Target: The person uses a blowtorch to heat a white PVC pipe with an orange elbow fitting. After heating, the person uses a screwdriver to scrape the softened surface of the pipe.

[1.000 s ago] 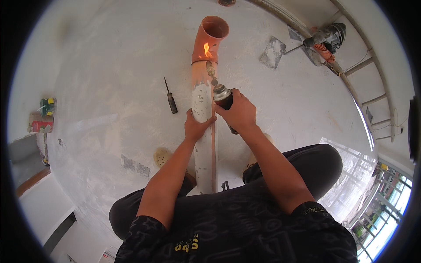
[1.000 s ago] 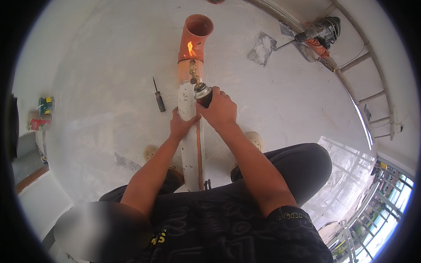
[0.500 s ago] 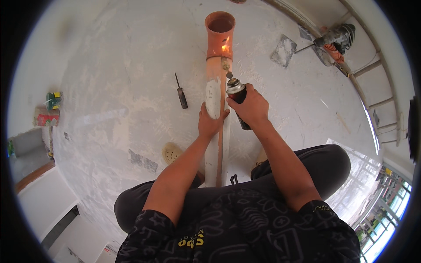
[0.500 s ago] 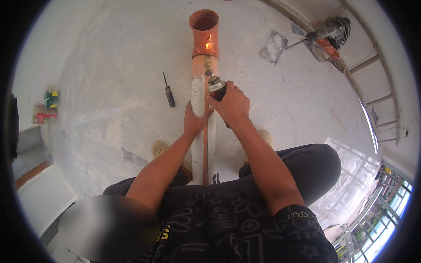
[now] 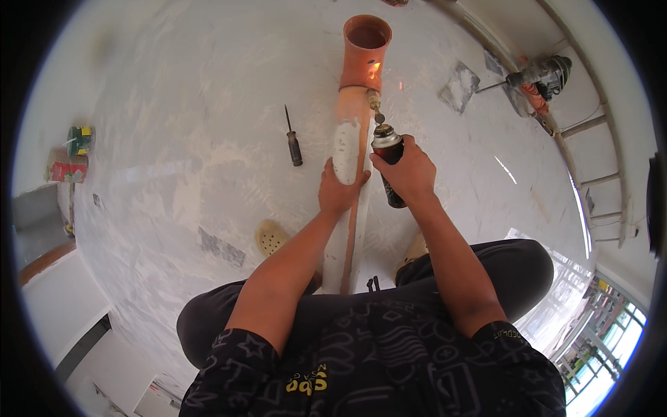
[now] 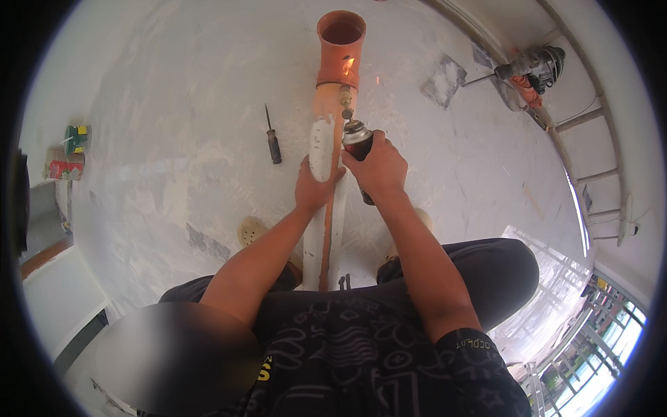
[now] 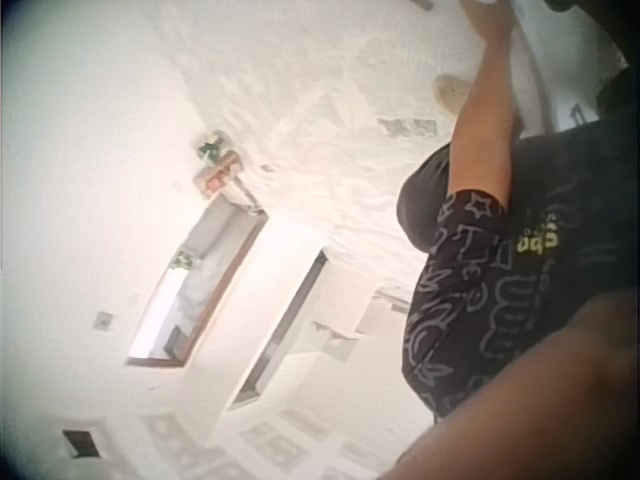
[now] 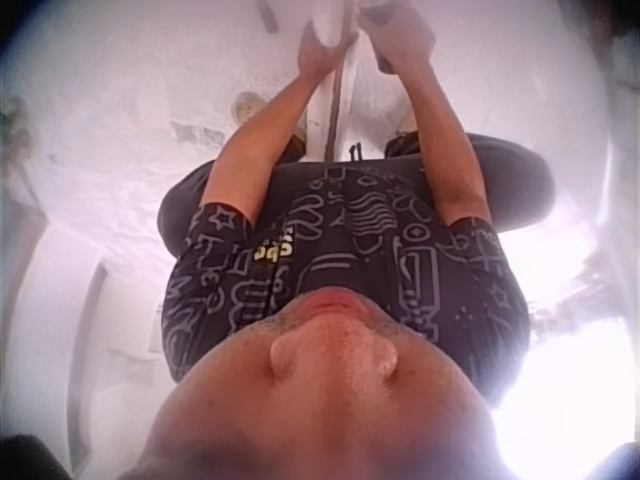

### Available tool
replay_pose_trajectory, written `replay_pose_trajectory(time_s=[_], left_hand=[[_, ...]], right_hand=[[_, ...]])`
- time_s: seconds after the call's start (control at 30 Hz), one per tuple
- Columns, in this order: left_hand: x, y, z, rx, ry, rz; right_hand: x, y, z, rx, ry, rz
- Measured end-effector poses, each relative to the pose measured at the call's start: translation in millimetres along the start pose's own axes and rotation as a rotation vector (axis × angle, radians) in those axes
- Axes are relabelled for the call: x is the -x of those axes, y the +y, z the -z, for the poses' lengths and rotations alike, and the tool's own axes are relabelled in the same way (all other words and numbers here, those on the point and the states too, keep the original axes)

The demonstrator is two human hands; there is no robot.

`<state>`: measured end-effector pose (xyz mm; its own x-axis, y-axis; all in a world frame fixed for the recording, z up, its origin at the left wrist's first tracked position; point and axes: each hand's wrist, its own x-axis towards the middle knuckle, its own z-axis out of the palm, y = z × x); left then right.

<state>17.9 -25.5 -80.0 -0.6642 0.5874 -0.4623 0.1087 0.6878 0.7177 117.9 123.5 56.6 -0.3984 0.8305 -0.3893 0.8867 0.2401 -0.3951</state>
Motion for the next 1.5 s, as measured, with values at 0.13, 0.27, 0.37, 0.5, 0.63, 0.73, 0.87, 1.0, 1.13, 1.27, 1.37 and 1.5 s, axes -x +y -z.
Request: replay_pose_trajectory(time_s=[0.13, 0.27, 0.37, 0.5, 0.63, 0.73, 0.87, 1.0, 1.13, 1.27, 1.37, 1.5], left_hand=[[4, 10, 2, -0.096, 0.002, 0.098], [7, 18, 6, -0.135, -0.049, 0.162], [9, 20, 7, -0.154, -0.059, 0.177], [10, 20, 5, -0.142, -0.046, 0.171], [9, 18, 4, -0.161, -0.043, 0.170], [8, 18, 4, -0.155, -0.054, 0.169], [9, 19, 4, -0.149, -0.056, 0.166], [8, 20, 4, -0.174, -0.068, 0.186], [8, 20, 4, -0.167, -0.071, 0.183], [7, 20, 3, -0.166, -0.078, 0.192], [7, 20, 3, -0.165, -0.068, 0.190], [8, 21, 4, -0.155, -0.060, 0.177]], right_hand=[[-1, -10, 5, 0.002, 0.006, 0.014], [-4, -21, 5, 0.002, 0.020, 0.045], [-7, -29, 3, 0.027, 0.023, 0.055], [-11, -37, 0, 0.044, 0.013, 0.070], [-17, -45, -2, 0.069, -0.007, 0.065], [-21, -50, -3, 0.068, -0.016, 0.071], [-28, -56, -3, 0.098, -0.025, 0.091], [-33, -61, -6, 0.116, -0.056, 0.099], [-39, -64, -10, 0.145, -0.063, 0.113], [-41, -64, -11, 0.167, -0.063, 0.116], [-40, -64, -8, 0.164, -0.058, 0.109], [-38, -62, -2, 0.164, -0.063, 0.079]])
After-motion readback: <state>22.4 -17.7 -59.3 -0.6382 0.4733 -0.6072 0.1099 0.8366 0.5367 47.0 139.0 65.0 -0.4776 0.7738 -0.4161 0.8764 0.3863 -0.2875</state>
